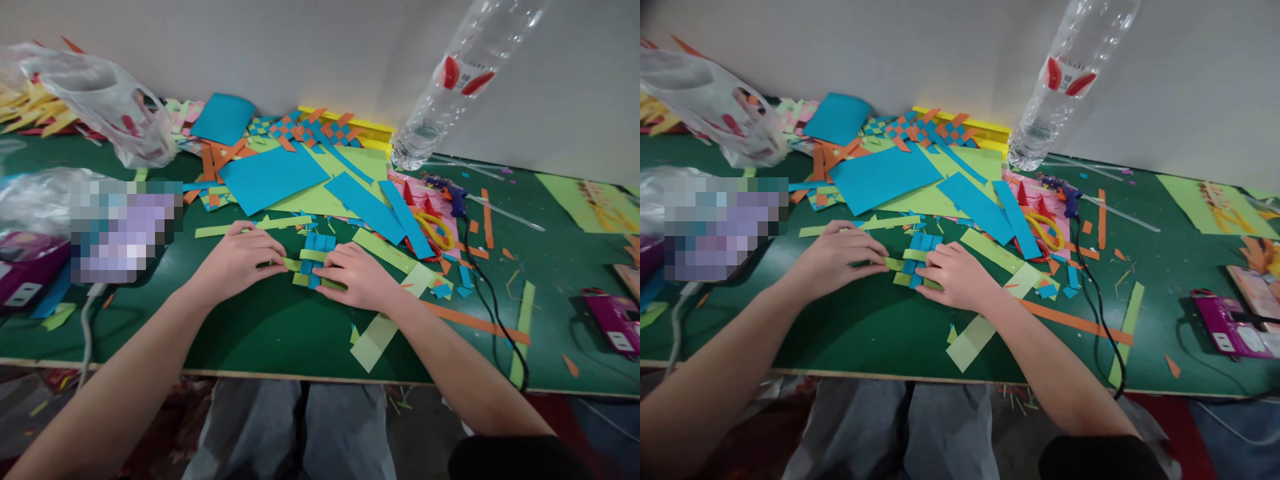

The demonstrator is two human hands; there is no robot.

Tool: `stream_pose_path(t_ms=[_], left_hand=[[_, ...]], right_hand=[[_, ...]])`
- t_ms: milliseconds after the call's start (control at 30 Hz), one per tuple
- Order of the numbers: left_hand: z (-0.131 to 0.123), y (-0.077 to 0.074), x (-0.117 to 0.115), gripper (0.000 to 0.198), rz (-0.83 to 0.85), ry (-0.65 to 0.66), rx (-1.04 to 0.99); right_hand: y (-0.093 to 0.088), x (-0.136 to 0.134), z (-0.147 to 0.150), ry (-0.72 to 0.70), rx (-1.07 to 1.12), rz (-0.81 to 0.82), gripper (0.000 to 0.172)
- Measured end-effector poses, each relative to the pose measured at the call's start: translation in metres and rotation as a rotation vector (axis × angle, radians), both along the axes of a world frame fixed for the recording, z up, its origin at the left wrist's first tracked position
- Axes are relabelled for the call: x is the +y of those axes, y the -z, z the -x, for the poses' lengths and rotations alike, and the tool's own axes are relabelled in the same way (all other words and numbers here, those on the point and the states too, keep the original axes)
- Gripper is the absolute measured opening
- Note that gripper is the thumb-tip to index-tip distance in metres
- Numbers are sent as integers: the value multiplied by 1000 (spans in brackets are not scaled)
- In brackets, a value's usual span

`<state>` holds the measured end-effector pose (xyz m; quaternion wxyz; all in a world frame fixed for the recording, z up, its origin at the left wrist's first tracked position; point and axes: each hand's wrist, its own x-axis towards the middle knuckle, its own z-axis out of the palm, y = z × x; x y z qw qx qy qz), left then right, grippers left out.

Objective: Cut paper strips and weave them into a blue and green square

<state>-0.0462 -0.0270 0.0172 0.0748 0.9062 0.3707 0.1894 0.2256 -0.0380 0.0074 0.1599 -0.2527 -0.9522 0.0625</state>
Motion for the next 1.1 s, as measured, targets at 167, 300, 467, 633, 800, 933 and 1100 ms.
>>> stream_pose_path(t_ms=[167, 300, 467, 633, 800, 933, 1100], left_hand=[[3, 1, 1, 21, -28, 0, -13], [4, 0, 1, 19, -15, -19, -31], [1, -2, 0, 23, -9, -31, -14], [2, 1, 1, 22, -34, -3, -9], [4, 4, 2, 21, 3, -8, -2], [3, 5, 3, 21, 47, -17, -15], [1, 5, 2, 20, 51, -14, -32]], right_hand=[[0, 0, 1, 2, -6, 7, 38], [-1, 0, 1, -3, -7, 9, 39], [-1, -1, 0, -1, -24, 2, 44], [-1, -1, 0, 5, -34, -5, 41], [-1, -1, 0, -7, -14, -9, 39], [0, 0, 0, -11, -17, -9, 39], [0, 0, -1, -15, -17, -13, 40]])
